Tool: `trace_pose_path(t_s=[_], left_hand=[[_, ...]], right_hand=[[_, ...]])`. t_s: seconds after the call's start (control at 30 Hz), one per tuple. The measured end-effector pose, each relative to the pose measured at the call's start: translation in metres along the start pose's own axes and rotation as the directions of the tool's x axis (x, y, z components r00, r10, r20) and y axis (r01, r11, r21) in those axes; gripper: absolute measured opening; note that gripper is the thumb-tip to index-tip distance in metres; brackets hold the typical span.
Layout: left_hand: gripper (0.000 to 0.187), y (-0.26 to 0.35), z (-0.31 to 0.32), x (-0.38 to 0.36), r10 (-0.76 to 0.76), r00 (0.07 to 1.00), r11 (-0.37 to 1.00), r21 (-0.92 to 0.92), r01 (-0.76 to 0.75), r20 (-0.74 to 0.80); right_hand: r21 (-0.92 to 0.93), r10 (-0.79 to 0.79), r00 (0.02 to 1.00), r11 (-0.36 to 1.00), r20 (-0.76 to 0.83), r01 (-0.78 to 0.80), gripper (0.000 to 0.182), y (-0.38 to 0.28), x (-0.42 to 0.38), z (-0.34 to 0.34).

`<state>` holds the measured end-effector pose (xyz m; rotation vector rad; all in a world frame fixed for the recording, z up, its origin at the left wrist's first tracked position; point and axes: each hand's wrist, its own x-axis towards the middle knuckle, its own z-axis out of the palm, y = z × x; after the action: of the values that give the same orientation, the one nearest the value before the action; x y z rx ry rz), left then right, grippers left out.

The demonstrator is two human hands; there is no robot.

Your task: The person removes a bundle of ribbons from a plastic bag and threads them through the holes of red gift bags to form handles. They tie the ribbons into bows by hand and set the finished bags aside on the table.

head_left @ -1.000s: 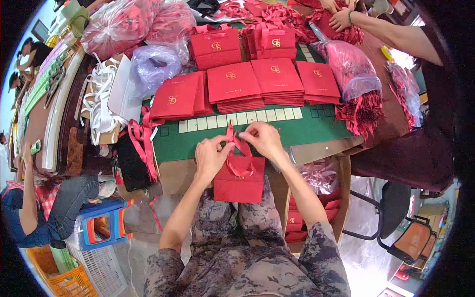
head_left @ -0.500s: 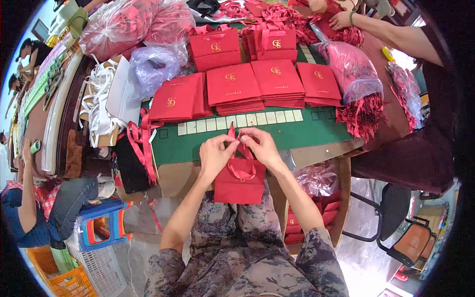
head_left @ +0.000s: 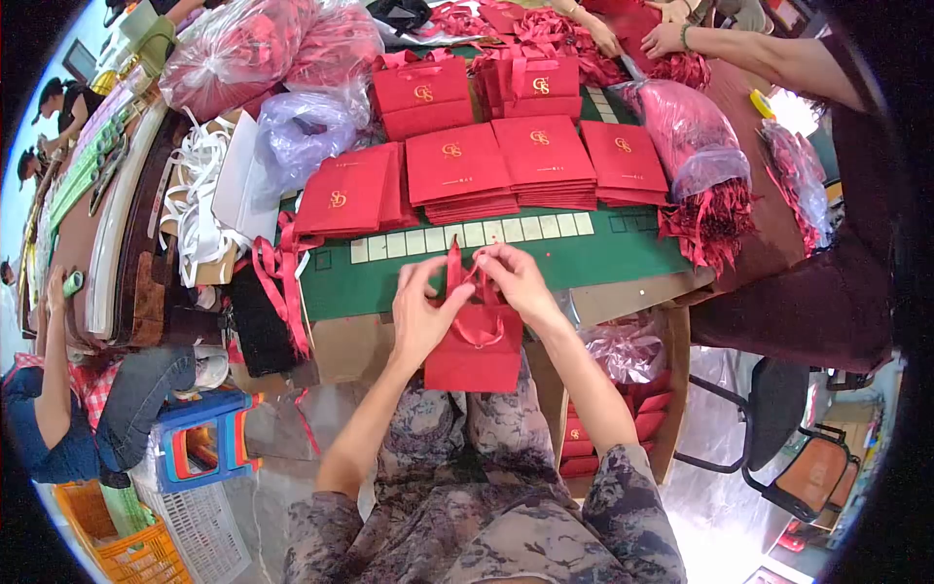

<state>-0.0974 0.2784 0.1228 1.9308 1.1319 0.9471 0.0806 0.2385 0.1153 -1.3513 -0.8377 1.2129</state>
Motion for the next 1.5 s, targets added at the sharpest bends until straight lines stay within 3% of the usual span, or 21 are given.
trace_pose_path(t_s=[0.03, 0.07, 0.1, 0.17, 0.2, 0.33, 0.43, 0.47, 0.53, 0.6, 0.63, 0.67, 0.7, 0.77, 0.8, 0.9, 0.97, 1.03, 1.17, 1.37, 1.5], left_hand=[[0.060, 0.003, -0.004, -0.006, 0.033, 0.996, 0.999, 0.008, -0.032, -0.079], [0.078, -0.004, -0.010, -0.014, -0.090, 0.994, 0.995, 0.042, 0.088, 0.068], [0.078, -0.007, -0.014, -0.021, -0.088, 0.994, 0.996, 0.042, 0.085, 0.070], [0.079, -0.012, -0.020, -0.034, -0.165, 0.940, 0.949, -0.212, 0.234, 0.300], [0.072, -0.013, -0.014, -0.038, -0.112, 0.942, 0.835, -0.484, 0.262, 0.317], [0.062, -0.008, -0.021, -0.052, -0.045, 0.910, 0.887, -0.402, 0.227, 0.413], [0.061, -0.009, -0.024, -0.059, -0.037, 0.892, 0.841, -0.468, 0.271, 0.450], [0.061, -0.008, -0.025, -0.061, -0.032, 0.893, 0.842, -0.470, 0.266, 0.448], [0.059, -0.002, -0.029, -0.058, -0.080, 0.863, 0.821, -0.458, 0.341, 0.500], [0.059, -0.007, -0.031, -0.058, -0.041, 0.877, 0.841, -0.458, 0.289, 0.478], [0.059, -0.008, -0.032, -0.058, -0.015, 0.881, 0.853, -0.453, 0.258, 0.473], [0.057, -0.009, -0.032, -0.059, -0.061, 0.839, 0.740, -0.540, 0.402, 0.541], [0.057, -0.007, -0.035, -0.051, -0.049, 0.850, 0.746, -0.547, 0.380, 0.524], [0.051, 0.004, -0.045, -0.039, -0.247, 0.784, 0.617, -0.532, 0.581, 0.570], [0.048, 0.017, -0.058, -0.024, -0.209, 0.805, 0.684, -0.505, 0.526, 0.555], [0.040, 0.026, -0.078, 0.032, -0.226, 0.814, 0.546, -0.622, 0.561, 0.535], [0.040, 0.031, -0.083, 0.076, -0.091, 0.941, 0.610, -0.729, 0.311, 0.326], [0.039, 0.042, -0.087, 0.124, 0.023, 0.985, 0.674, -0.730, 0.112, 0.173], [0.036, 0.038, -0.079, 0.211, 0.089, 0.996, 0.681, -0.731, -0.050, 0.015], [0.029, -0.019, -0.031, 0.284, 0.162, 0.981, 0.773, -0.605, -0.191, -0.103], [0.022, -0.057, -0.008, 0.292, 0.121, 0.989, 0.876, -0.460, -0.144, -0.079]], right_hand=[[-0.013, 0.003, 1.000, 1.000, -0.025, -0.004, 0.021, -0.003, 0.000, -0.003], [-0.017, -0.012, 0.999, 1.000, -0.051, 0.011, 0.021, -0.005, -0.001, -0.005], [-0.017, -0.014, 0.998, 1.000, -0.054, 0.013, 0.021, -0.007, -0.001, -0.006], [0.102, -0.007, 0.991, 0.995, -0.132, 0.020, 0.021, -0.013, -0.001, -0.005], [0.103, -0.008, 0.992, 0.994, -0.123, 0.020, 0.020, -0.013, -0.001, -0.006], [0.046, -0.123, 0.968, 0.990, -0.220, 0.136, 0.014, -0.007, 0.012, -0.008], [-0.008, -0.159, 0.961, 0.987, -0.227, 0.161, 0.014, 0.003, 0.025, -0.020], [-0.136, -0.259, 0.930, 0.963, -0.261, 0.231, 0.015, 0.010, 0.029, -0.018], [-0.180, -0.254, 0.938, 0.960, -0.236, 0.215, 0.016, 0.012, 0.031, -0.020], [-0.162, -0.220, 0.956, 0.968, -0.196, 0.190, 0.019, -0.001, 0.025, -0.016], [-0.280, -0.259, 0.953, 0.937, -0.157, 0.208, 0.024, 0.000, 0.025, -0.020], [-0.381, -0.285, 0.950, 0.899, -0.129, 0.218, 0.027, 0.000, 0.025, -0.026], [-0.476, -0.308, 0.946, 0.850, -0.104, 0.224, 0.031, -0.002, 0.023, -0.030], [-0.434, -0.297, 0.925, 0.884, -0.236, 0.173, 0.034, -0.008, 0.012, -0.031], [-0.373, -0.306, 0.909, 0.908, -0.282, 0.190, 0.037, -0.011, 0.006, -0.034], [-0.437, -0.425, 0.835, 0.863, -0.350, 0.255, 0.024, -0.002, -0.011, -0.048], [-0.471, -0.490, 0.797, 0.829, -0.353, 0.302, 0.020, 0.005, -0.023, -0.049], [-0.503, -0.551, 0.753, 0.794, -0.359, 0.341, 0.017, 0.007, -0.035, -0.049], [-0.586, -0.538, 0.759, 0.767, -0.366, 0.261, 0.014, 0.013, -0.047, -0.045], [-0.664, -0.559, 0.759, 0.711, -0.335, 0.231, 0.012, 0.013, -0.050, -0.043], [-0.682, -0.540, 0.780, 0.701, -0.317, 0.208, 0.011, 0.016, -0.053, -0.043]])
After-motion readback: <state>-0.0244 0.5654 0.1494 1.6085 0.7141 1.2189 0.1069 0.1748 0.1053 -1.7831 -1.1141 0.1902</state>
